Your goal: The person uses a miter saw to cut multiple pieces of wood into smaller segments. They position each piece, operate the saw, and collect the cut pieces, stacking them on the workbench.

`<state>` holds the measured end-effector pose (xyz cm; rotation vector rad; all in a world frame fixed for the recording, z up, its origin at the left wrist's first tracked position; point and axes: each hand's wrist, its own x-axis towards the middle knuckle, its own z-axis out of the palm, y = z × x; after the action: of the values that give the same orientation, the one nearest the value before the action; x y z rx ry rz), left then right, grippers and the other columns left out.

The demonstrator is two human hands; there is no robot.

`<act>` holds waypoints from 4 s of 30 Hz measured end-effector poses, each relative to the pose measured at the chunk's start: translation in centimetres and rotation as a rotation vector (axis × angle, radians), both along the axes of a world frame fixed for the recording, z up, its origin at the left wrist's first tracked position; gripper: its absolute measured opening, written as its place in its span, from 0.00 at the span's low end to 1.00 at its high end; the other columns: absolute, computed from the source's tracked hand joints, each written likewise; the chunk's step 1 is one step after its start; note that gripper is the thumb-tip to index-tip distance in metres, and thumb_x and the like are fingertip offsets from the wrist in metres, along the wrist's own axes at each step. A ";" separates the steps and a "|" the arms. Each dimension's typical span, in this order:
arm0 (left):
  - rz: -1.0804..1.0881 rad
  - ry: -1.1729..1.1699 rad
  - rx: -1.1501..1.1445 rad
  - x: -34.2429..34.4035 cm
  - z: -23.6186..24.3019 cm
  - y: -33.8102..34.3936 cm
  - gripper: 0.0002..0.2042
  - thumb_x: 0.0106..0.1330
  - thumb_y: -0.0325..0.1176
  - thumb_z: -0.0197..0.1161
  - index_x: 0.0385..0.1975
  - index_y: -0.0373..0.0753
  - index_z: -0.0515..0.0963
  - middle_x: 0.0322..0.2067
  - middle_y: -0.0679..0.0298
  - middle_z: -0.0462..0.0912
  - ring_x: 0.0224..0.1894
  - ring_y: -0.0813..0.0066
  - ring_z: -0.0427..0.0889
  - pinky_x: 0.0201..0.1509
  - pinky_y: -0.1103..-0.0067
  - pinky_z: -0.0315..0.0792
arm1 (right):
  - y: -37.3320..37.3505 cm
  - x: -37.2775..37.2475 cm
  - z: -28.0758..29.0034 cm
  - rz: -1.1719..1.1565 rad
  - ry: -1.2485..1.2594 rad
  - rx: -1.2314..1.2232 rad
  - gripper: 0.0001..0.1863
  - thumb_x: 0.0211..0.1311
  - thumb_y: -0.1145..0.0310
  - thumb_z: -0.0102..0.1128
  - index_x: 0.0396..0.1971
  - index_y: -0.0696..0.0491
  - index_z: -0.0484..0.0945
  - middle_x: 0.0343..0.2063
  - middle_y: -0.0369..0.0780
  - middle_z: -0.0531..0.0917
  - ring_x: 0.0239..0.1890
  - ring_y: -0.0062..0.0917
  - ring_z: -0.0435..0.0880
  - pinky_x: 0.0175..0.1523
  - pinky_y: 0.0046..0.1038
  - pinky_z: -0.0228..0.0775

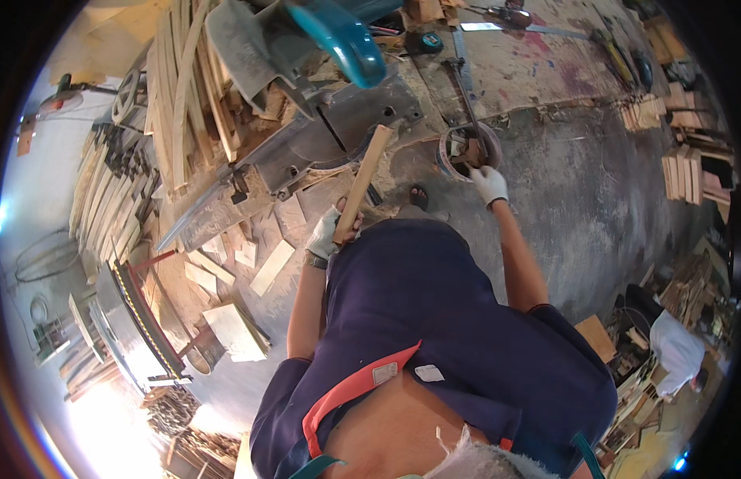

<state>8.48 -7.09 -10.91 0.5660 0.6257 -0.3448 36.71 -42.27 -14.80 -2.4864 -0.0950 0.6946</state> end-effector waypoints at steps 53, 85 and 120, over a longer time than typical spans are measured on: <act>-0.294 0.290 2.049 21.7 6.5 29.6 0.15 0.64 0.43 0.63 0.38 0.40 0.89 0.39 0.51 0.90 0.43 0.54 0.90 0.46 0.63 0.83 | -2.1 -26.0 -3.1 -0.057 0.197 -0.178 0.13 0.68 0.66 0.58 0.42 0.59 0.86 0.29 0.43 0.87 0.32 0.28 0.86 0.39 0.32 0.78; 0.633 -0.321 0.186 0.5 9.5 8.9 0.13 0.79 0.45 0.56 0.50 0.43 0.69 0.28 0.68 0.74 0.21 0.82 0.72 0.20 0.84 0.67 | -2.6 -8.0 -2.1 0.038 0.442 0.089 0.15 0.70 0.62 0.55 0.45 0.58 0.79 0.29 0.41 0.84 0.25 0.26 0.83 0.28 0.31 0.75; -0.209 0.030 2.264 4.0 2.1 17.1 0.12 0.62 0.36 0.67 0.45 0.45 0.81 0.42 0.62 0.83 0.51 0.62 0.82 0.62 0.64 0.66 | -6.6 -11.5 -9.1 0.168 0.372 0.199 0.14 0.70 0.67 0.61 0.48 0.61 0.83 0.38 0.44 0.88 0.39 0.29 0.87 0.44 0.30 0.78</act>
<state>12.45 10.01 -8.80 2.7847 0.7783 0.3659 25.24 -48.90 -23.86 -2.1389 -0.2241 1.1473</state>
